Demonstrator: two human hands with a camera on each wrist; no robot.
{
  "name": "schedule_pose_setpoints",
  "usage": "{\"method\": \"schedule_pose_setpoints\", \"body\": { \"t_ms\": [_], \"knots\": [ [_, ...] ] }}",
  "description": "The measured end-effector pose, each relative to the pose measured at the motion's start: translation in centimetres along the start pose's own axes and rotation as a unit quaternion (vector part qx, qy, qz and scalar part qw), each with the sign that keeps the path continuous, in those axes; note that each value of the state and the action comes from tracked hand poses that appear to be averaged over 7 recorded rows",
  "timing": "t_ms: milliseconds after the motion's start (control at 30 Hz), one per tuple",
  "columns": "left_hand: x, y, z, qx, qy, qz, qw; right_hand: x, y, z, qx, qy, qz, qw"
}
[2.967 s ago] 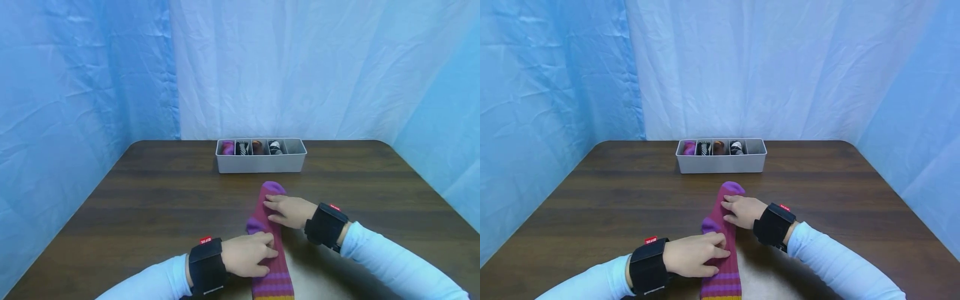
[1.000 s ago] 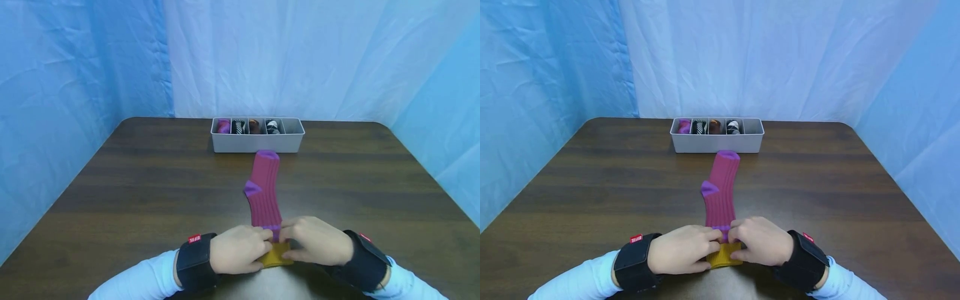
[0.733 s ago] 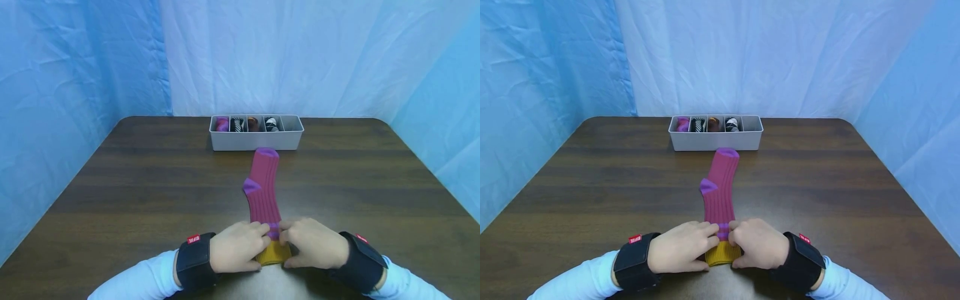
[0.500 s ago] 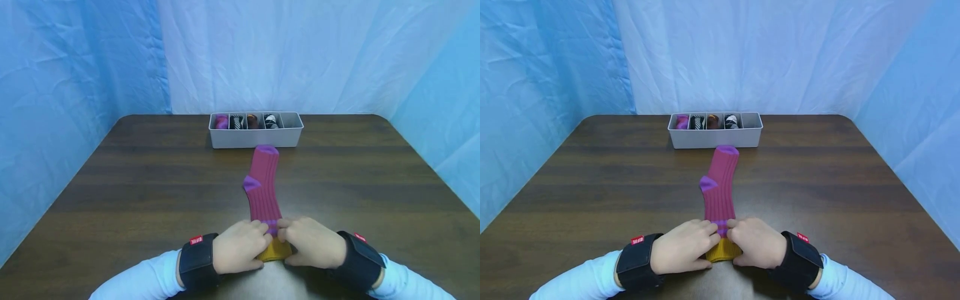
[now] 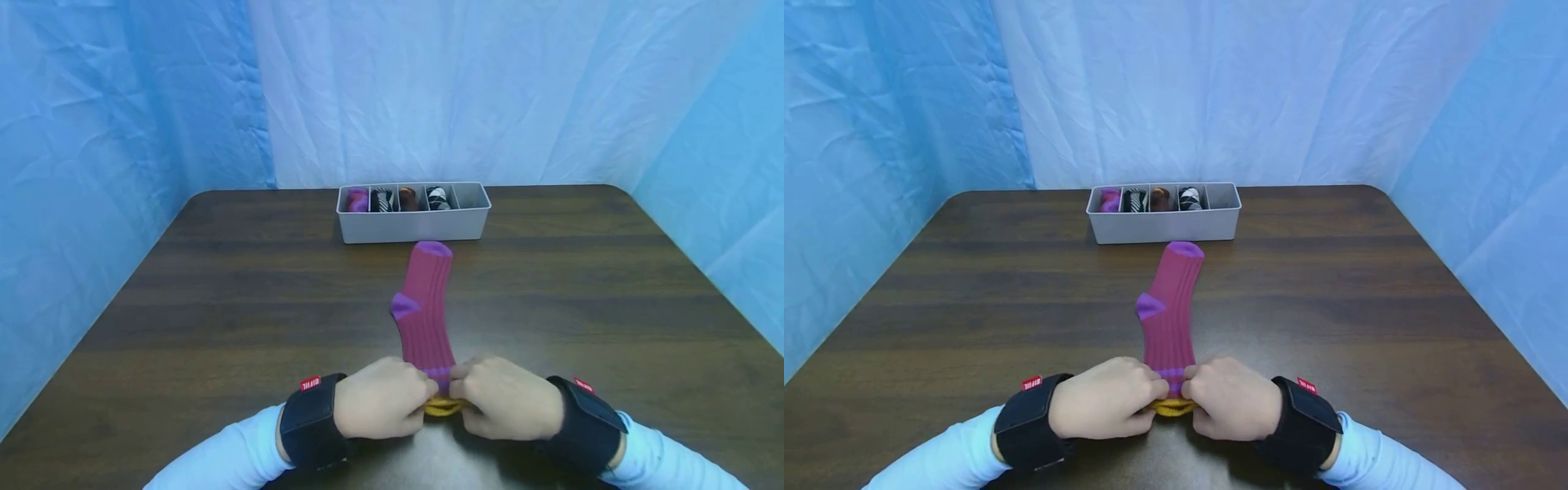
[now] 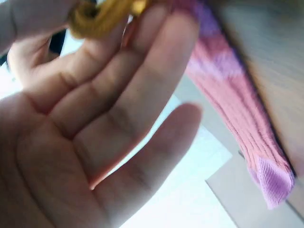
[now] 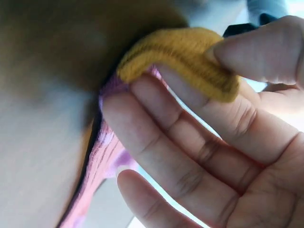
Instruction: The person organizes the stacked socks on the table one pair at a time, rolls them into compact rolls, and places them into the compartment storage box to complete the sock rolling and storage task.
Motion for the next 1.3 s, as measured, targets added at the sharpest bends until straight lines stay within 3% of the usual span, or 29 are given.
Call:
{"method": "schedule_pose_setpoints", "body": {
  "t_ms": [167,267,567,867,1067,1167,1300],
  "knots": [
    [0.8,0.0,-0.1,0.034,-0.004,-0.109,0.9935,0.0,-0.2,0.3,0.027,0.017,0.049,0.998],
    [1.3,-0.1,0.0,0.030,0.005,-0.122,0.9921,-0.3,-0.3,0.4,0.035,0.002,0.053,0.998],
    [1.8,0.3,0.0,-0.032,0.032,-0.028,0.9986,-1.4,-0.4,0.4,0.001,-0.042,0.010,0.999],
    [2.2,0.4,0.2,-0.040,0.071,0.038,0.9960,-2.0,-0.1,0.5,-0.033,-0.067,-0.019,0.997],
    [1.7,0.6,0.3,-0.083,0.042,0.033,0.9951,-2.3,-0.1,0.6,-0.031,-0.075,-0.008,0.997],
    [1.4,0.6,0.3,-0.079,0.030,0.038,0.9957,-1.9,-0.1,0.7,-0.036,-0.054,-0.014,0.998],
    [1.5,0.5,0.4,-0.048,0.038,0.043,0.9972,-1.5,0.2,0.6,-0.046,-0.032,-0.028,0.998]
  ]
}}
Point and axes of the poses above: each hand's wrist, its own z-axis towards the middle knuckle, its own y-axis out of the back of the hand, x = y × z, the point moved 7 cm from there along z, towards the middle knuckle, and after that the axes turned 9 degrees about x, right-handed, at the moved point
